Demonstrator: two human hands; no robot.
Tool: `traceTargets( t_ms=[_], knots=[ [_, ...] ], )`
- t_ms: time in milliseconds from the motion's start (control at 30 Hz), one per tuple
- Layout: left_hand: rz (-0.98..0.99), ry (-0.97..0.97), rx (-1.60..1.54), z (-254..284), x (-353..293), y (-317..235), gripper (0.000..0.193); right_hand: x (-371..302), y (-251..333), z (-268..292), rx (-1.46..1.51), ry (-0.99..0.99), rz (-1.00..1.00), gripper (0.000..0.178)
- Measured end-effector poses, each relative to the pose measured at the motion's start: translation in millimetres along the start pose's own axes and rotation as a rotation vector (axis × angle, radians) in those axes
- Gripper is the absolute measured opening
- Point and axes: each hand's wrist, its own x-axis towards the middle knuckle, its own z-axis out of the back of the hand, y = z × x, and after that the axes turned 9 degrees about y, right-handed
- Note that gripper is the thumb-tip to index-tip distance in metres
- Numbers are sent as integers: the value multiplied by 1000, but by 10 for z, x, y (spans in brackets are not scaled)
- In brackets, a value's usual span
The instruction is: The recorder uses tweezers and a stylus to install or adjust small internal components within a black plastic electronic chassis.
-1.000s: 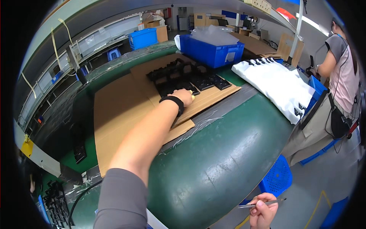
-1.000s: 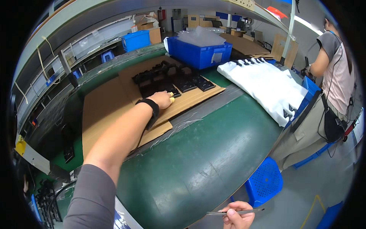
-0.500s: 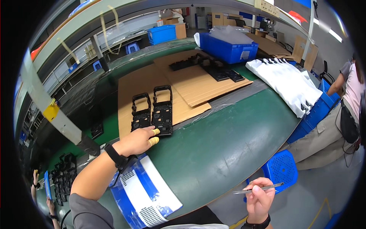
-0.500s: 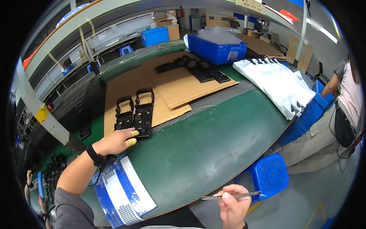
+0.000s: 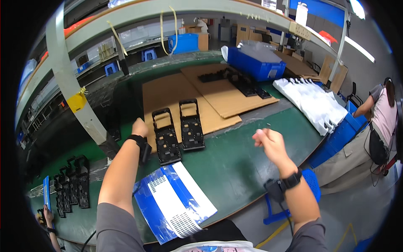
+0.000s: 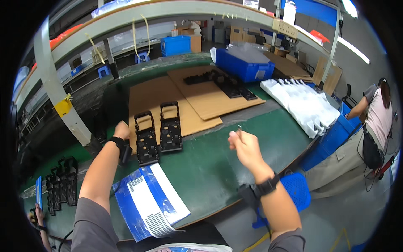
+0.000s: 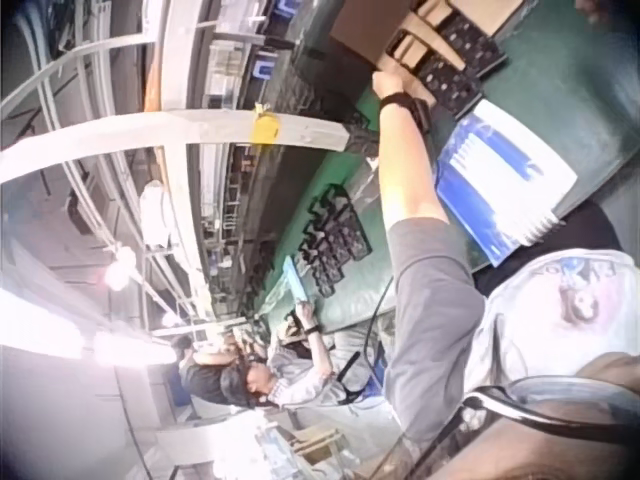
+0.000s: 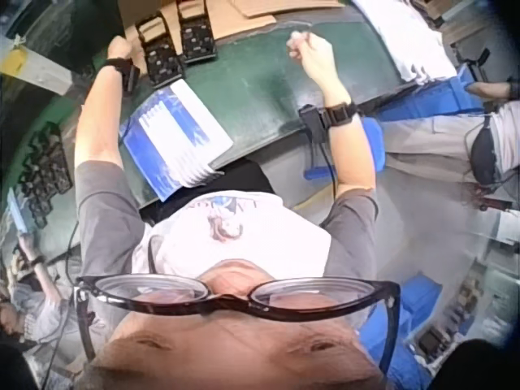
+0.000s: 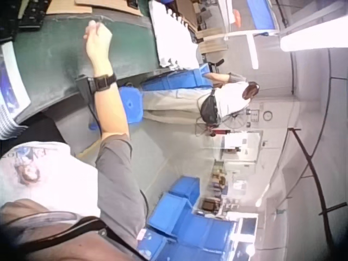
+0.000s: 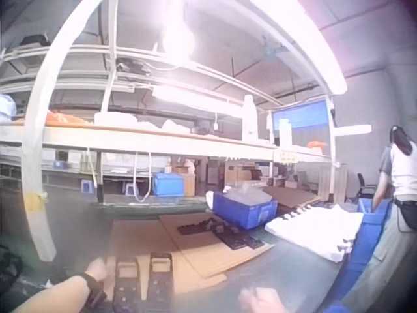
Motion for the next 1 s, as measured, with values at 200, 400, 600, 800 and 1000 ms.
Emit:
traceTargets(
  t_ms=[200,400,600,800,1000],
  knots=[
    [178,147,-94,-262,123,-202,35,920,-401,-140,-929,-8,59,18],
    [252,112,-1030,-350,299,143,23,1568,-649,-298,-1324,165,118,23],
    [308,78,-849,-332,47,-131,23,1749,-901,-106,-1503,473,98,20],
    [302,52,-854,-442,20,-287,15,1877,-972,-3,-1415,407,-56,21],
    [304,193,-1092,-273,-247,-439,13,1927,-1017,183,-1409,343,-142,23]
  ],
)
